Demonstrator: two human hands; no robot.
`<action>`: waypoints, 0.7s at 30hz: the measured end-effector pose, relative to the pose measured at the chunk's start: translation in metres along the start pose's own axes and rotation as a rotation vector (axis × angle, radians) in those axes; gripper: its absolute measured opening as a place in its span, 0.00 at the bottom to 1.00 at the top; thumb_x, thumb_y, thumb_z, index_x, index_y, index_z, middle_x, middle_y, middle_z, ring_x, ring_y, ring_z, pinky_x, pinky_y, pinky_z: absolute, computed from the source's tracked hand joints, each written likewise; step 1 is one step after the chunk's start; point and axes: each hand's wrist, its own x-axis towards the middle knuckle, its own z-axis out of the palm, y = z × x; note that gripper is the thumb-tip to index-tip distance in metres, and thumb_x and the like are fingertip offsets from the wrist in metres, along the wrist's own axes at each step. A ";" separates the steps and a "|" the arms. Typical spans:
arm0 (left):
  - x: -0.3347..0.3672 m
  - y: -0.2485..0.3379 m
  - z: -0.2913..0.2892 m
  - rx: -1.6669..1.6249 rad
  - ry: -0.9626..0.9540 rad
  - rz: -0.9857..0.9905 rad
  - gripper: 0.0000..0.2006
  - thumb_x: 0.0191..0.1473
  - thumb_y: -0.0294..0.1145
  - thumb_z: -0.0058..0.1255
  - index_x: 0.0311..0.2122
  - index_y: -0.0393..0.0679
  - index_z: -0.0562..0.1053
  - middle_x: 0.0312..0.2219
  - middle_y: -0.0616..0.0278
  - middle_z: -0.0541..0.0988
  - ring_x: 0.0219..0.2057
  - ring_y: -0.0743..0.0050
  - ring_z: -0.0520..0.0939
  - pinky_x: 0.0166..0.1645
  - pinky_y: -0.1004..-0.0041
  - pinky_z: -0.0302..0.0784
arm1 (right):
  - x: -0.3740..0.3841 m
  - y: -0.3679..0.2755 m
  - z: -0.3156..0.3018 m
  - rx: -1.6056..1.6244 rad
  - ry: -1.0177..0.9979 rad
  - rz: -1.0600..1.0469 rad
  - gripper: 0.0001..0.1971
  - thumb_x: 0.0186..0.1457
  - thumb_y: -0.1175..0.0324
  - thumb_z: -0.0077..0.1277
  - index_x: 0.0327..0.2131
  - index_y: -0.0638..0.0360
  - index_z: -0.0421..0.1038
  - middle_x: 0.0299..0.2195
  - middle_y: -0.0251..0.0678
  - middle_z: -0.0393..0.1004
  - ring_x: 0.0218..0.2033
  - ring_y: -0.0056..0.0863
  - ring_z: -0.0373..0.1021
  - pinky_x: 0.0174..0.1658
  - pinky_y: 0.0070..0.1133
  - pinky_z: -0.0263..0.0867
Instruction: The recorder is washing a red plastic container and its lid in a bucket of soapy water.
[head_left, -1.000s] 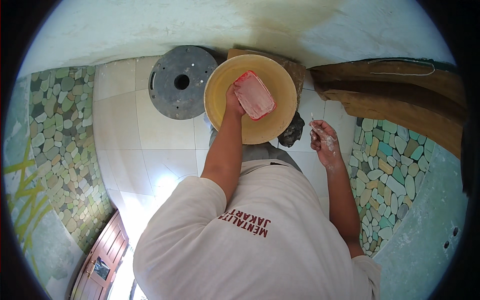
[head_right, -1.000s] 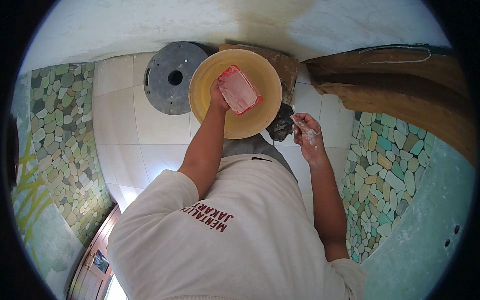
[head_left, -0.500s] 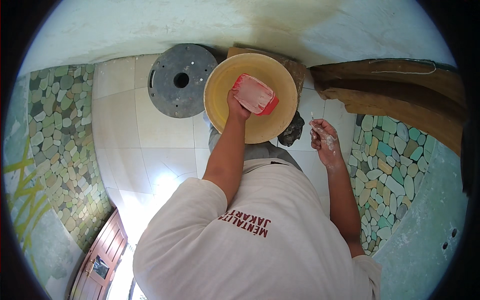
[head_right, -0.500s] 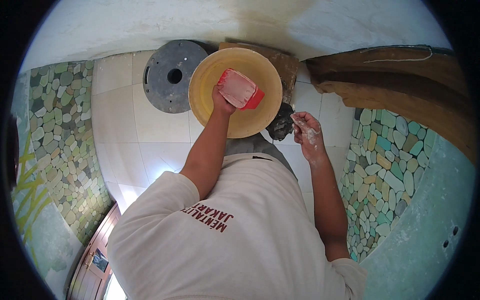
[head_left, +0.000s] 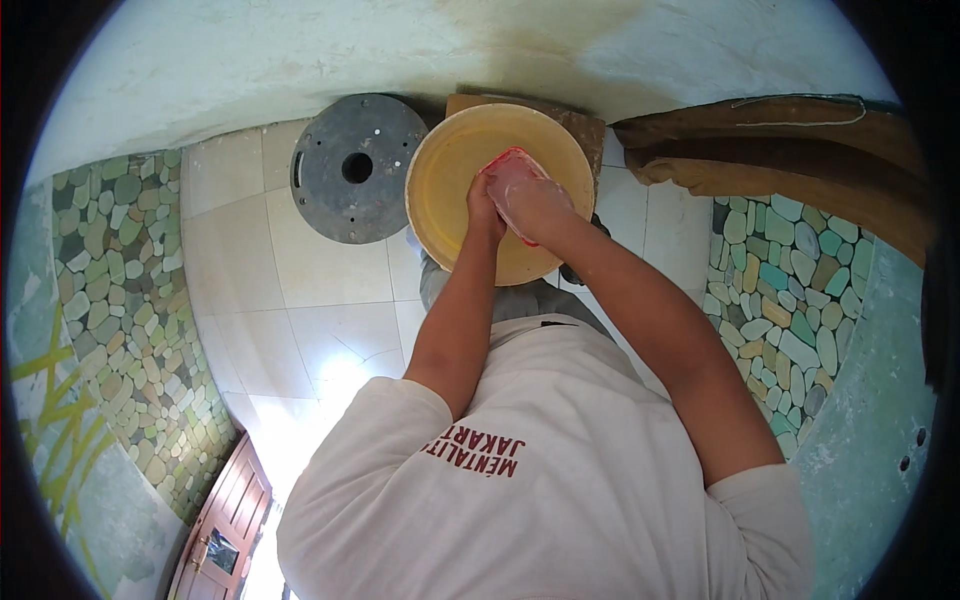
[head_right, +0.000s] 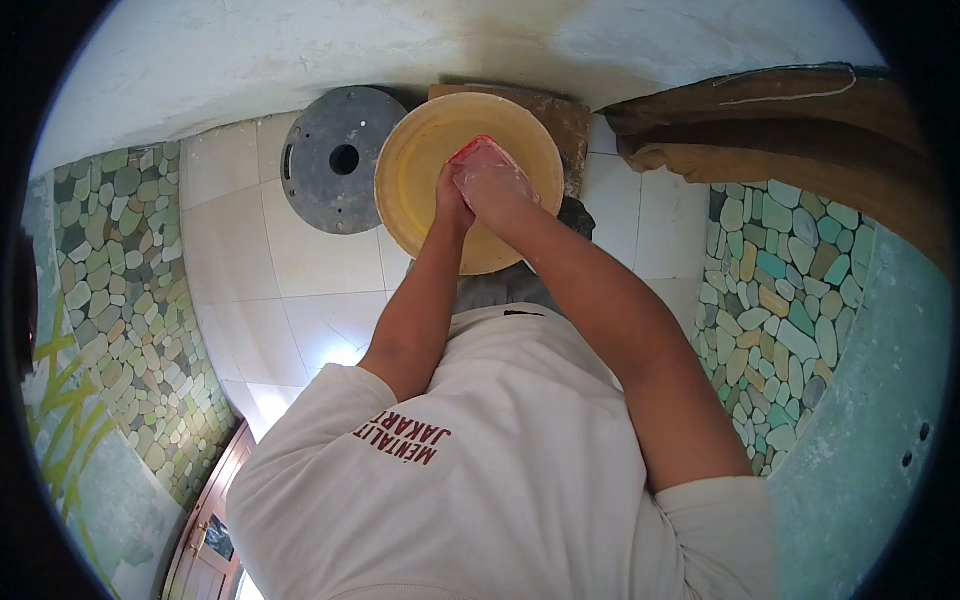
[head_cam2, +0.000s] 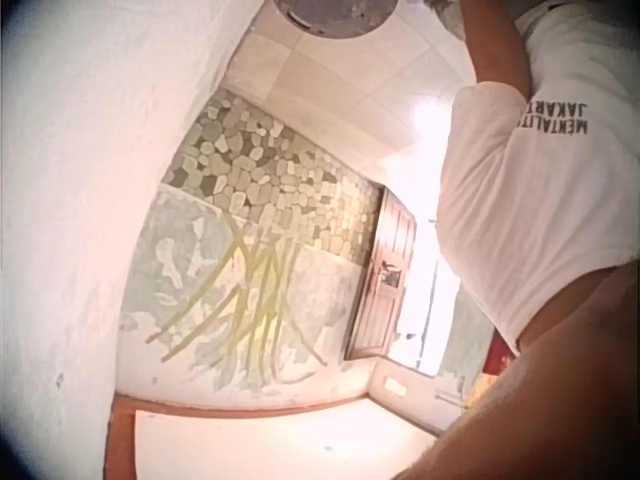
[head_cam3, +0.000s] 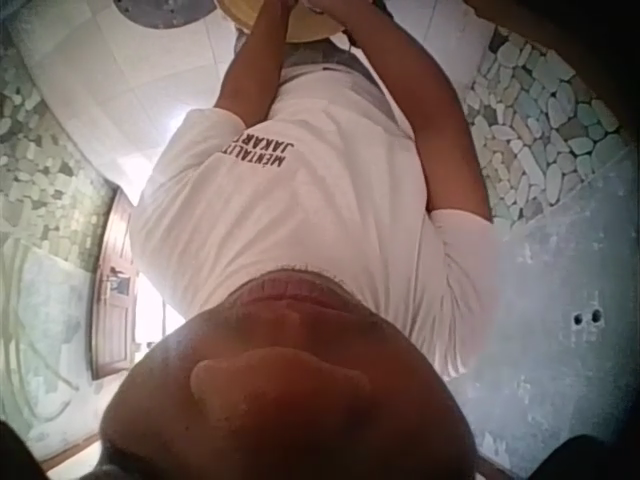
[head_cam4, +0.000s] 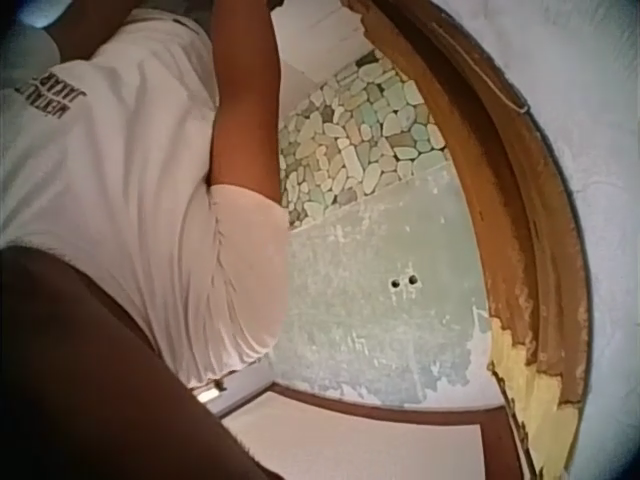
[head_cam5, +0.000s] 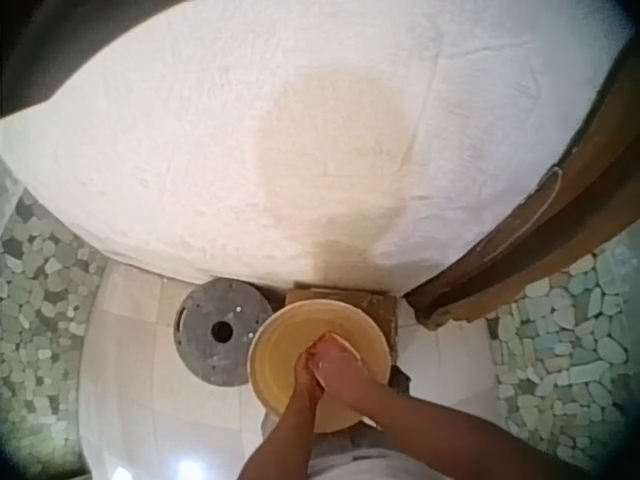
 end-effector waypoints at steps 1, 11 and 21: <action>0.000 -0.001 -0.001 -0.009 -0.029 0.031 0.19 0.49 0.38 0.41 0.46 0.42 0.69 0.42 0.53 0.75 0.45 0.57 0.75 0.52 0.61 0.71 | 0.005 -0.003 0.005 -0.015 -0.048 0.005 0.09 0.51 0.70 0.46 0.30 0.62 0.76 0.31 0.48 0.77 0.35 0.43 0.75 0.39 0.35 0.71; -0.019 0.011 0.023 0.061 -0.077 -0.115 0.19 0.56 0.43 0.38 0.47 0.41 0.69 0.42 0.52 0.76 0.43 0.55 0.76 0.52 0.60 0.71 | 0.022 0.013 0.033 -0.114 -0.110 -0.131 0.10 0.50 0.72 0.44 0.31 0.64 0.76 0.32 0.50 0.77 0.35 0.44 0.75 0.39 0.35 0.71; -0.019 0.014 0.023 0.181 -0.036 -0.169 0.26 0.58 0.50 0.30 0.51 0.41 0.68 0.48 0.51 0.74 0.50 0.53 0.73 0.58 0.59 0.65 | 0.016 0.026 0.024 -0.013 -0.167 -0.072 0.09 0.44 0.76 0.50 0.32 0.65 0.75 0.33 0.51 0.76 0.36 0.44 0.75 0.39 0.35 0.70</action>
